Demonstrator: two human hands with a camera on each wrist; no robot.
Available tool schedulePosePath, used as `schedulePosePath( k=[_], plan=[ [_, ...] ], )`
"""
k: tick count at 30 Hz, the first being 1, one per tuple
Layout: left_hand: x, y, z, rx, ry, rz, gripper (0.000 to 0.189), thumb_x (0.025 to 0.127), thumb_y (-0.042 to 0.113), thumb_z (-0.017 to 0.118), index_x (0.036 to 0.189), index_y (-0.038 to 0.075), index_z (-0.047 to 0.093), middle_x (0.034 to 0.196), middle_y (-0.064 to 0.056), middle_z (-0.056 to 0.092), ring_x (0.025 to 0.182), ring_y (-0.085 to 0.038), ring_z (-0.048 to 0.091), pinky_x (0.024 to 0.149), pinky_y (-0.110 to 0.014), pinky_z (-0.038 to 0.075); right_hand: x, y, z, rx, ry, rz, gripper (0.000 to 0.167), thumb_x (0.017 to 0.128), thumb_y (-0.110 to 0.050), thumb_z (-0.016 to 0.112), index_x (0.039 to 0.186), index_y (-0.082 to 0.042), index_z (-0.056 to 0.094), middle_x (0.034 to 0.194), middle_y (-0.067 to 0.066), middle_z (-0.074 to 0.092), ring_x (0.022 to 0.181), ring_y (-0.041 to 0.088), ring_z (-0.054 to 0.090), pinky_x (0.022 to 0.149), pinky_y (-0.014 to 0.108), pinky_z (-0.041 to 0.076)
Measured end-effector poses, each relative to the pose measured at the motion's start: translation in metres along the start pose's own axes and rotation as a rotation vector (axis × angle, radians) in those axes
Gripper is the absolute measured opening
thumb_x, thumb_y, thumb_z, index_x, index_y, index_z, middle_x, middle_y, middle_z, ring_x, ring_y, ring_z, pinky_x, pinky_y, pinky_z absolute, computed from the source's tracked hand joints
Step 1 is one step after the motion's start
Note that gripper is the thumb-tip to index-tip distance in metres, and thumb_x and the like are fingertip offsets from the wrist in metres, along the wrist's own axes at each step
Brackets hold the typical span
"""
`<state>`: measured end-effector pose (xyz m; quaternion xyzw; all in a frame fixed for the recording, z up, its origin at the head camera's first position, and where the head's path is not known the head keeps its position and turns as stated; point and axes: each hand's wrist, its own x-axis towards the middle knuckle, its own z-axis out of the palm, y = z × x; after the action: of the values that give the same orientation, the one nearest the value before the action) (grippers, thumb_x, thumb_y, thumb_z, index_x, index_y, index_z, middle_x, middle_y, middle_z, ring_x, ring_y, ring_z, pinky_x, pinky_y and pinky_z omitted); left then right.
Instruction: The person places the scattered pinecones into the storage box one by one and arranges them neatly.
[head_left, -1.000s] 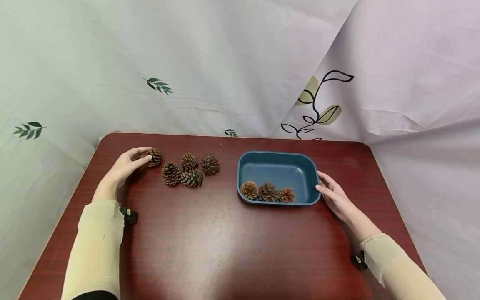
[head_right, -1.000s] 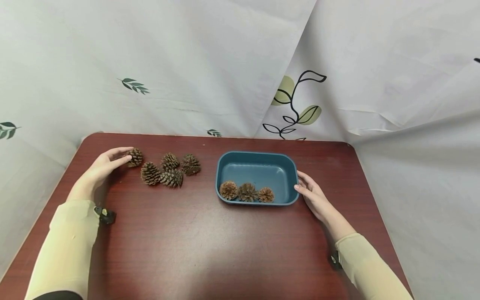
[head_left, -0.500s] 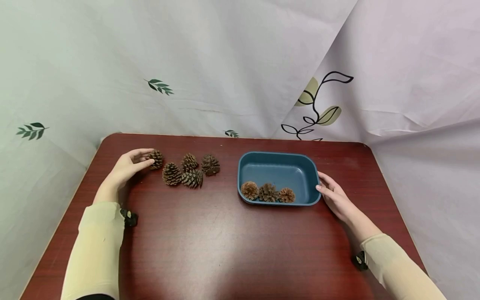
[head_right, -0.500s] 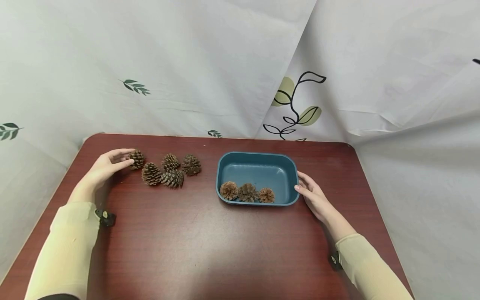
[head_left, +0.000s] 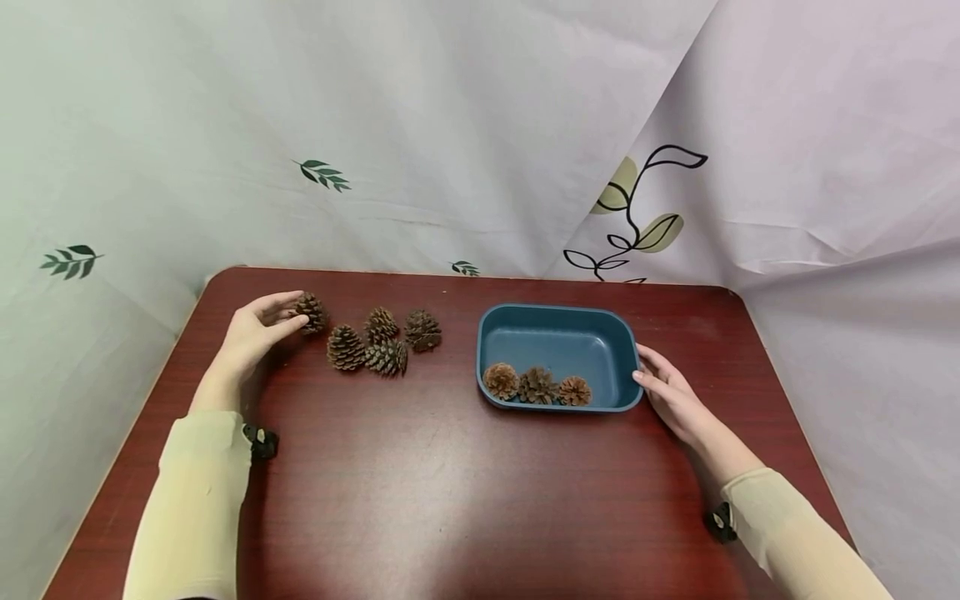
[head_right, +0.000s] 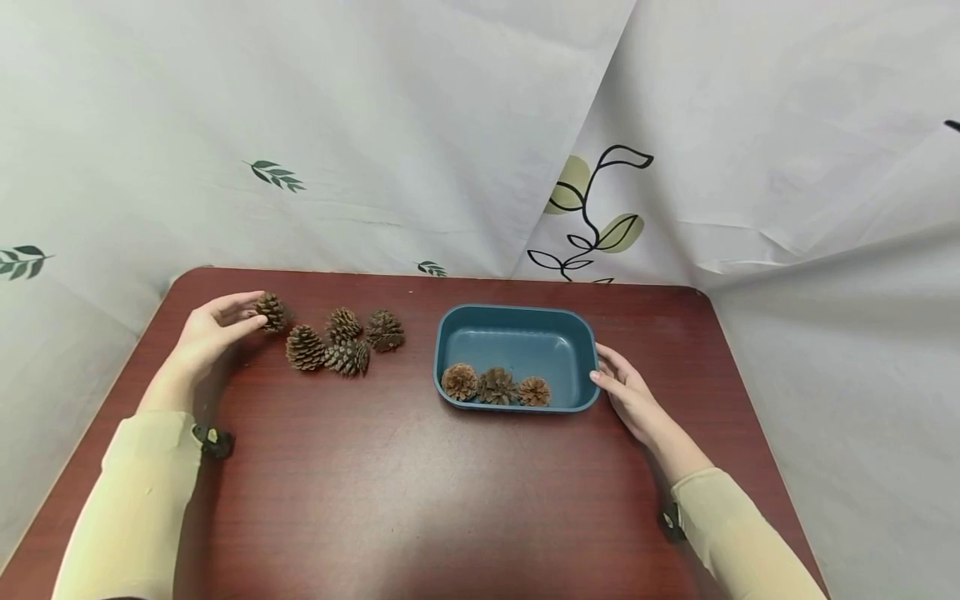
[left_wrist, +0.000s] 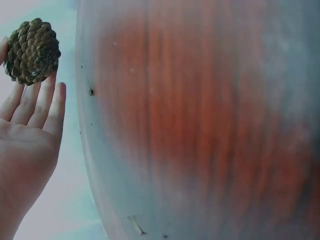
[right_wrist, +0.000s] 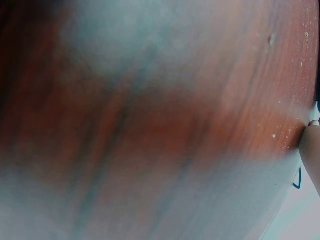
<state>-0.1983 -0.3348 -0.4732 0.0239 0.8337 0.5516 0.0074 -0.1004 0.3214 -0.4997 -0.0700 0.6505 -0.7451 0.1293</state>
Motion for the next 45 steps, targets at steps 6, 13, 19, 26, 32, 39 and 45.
schedulePosePath(
  k=[6, 13, 19, 26, 32, 39, 45],
  plan=[
    [-0.002, 0.008, 0.004, -0.072, 0.045, 0.006, 0.053, 0.101, 0.007, 0.073, 0.152, 0.008, 0.059, 0.117, 0.038, 0.062, 0.106, 0.011, 0.059, 0.088, 0.0, 0.048, 0.0, -0.002, 0.001, 0.003, 0.001, 0.002, 0.044, 0.112, -0.001, 0.043, 0.152, -0.017, 0.047, 0.144, -0.017, 0.06, 0.132, -0.006, 0.056, 0.107, 0.009, 0.045],
    [-0.002, 0.018, 0.014, -0.198, 0.027, 0.035, 0.051, 0.1, 0.002, 0.072, 0.148, 0.016, 0.064, 0.126, 0.03, 0.064, 0.111, 0.007, 0.06, 0.094, -0.001, 0.049, 0.0, -0.003, 0.003, -0.003, 0.007, 0.006, 0.043, 0.112, -0.001, 0.043, 0.151, -0.018, 0.048, 0.144, -0.018, 0.059, 0.132, -0.007, 0.056, 0.106, 0.009, 0.045],
    [0.0, 0.034, 0.027, -0.098, -0.014, 0.087, 0.053, 0.101, 0.005, 0.072, 0.152, 0.009, 0.059, 0.125, 0.033, 0.061, 0.112, 0.009, 0.058, 0.097, -0.003, 0.046, -0.001, -0.001, 0.001, 0.004, 0.002, 0.001, 0.044, 0.111, 0.0, 0.042, 0.151, -0.018, 0.047, 0.144, -0.017, 0.059, 0.132, -0.006, 0.056, 0.107, 0.009, 0.045],
    [0.002, 0.05, 0.043, -0.153, -0.064, 0.115, 0.052, 0.101, 0.003, 0.071, 0.151, 0.008, 0.06, 0.127, 0.029, 0.063, 0.113, 0.005, 0.059, 0.099, -0.004, 0.047, -0.001, -0.001, 0.001, 0.006, 0.002, 0.001, 0.044, 0.112, -0.001, 0.043, 0.152, -0.017, 0.047, 0.144, -0.017, 0.06, 0.131, -0.006, 0.057, 0.106, 0.009, 0.045],
    [0.003, 0.058, 0.057, -0.191, -0.081, 0.137, 0.049, 0.1, 0.001, 0.07, 0.149, 0.004, 0.061, 0.125, 0.028, 0.065, 0.111, 0.005, 0.06, 0.098, -0.005, 0.048, 0.0, -0.001, 0.002, 0.01, 0.004, 0.003, 0.044, 0.112, -0.001, 0.044, 0.153, -0.015, 0.046, 0.144, -0.017, 0.06, 0.131, -0.006, 0.057, 0.106, 0.009, 0.045],
    [0.006, 0.067, 0.071, -0.175, -0.128, 0.154, 0.05, 0.1, 0.001, 0.071, 0.148, 0.001, 0.06, 0.126, 0.028, 0.064, 0.112, 0.003, 0.06, 0.097, -0.007, 0.05, 0.001, -0.001, 0.003, 0.011, 0.007, -0.005, 0.044, 0.111, -0.001, 0.044, 0.152, -0.016, 0.048, 0.144, -0.016, 0.06, 0.132, -0.006, 0.057, 0.107, 0.009, 0.045],
    [0.008, 0.077, 0.086, -0.149, -0.188, 0.173, 0.05, 0.1, 0.002, 0.072, 0.148, 0.001, 0.06, 0.125, 0.025, 0.063, 0.111, 0.003, 0.062, 0.096, -0.007, 0.053, 0.001, 0.001, 0.001, 0.013, 0.006, -0.011, 0.044, 0.111, 0.001, 0.043, 0.151, -0.017, 0.049, 0.144, -0.016, 0.06, 0.131, -0.005, 0.058, 0.107, 0.009, 0.046]
  ],
)
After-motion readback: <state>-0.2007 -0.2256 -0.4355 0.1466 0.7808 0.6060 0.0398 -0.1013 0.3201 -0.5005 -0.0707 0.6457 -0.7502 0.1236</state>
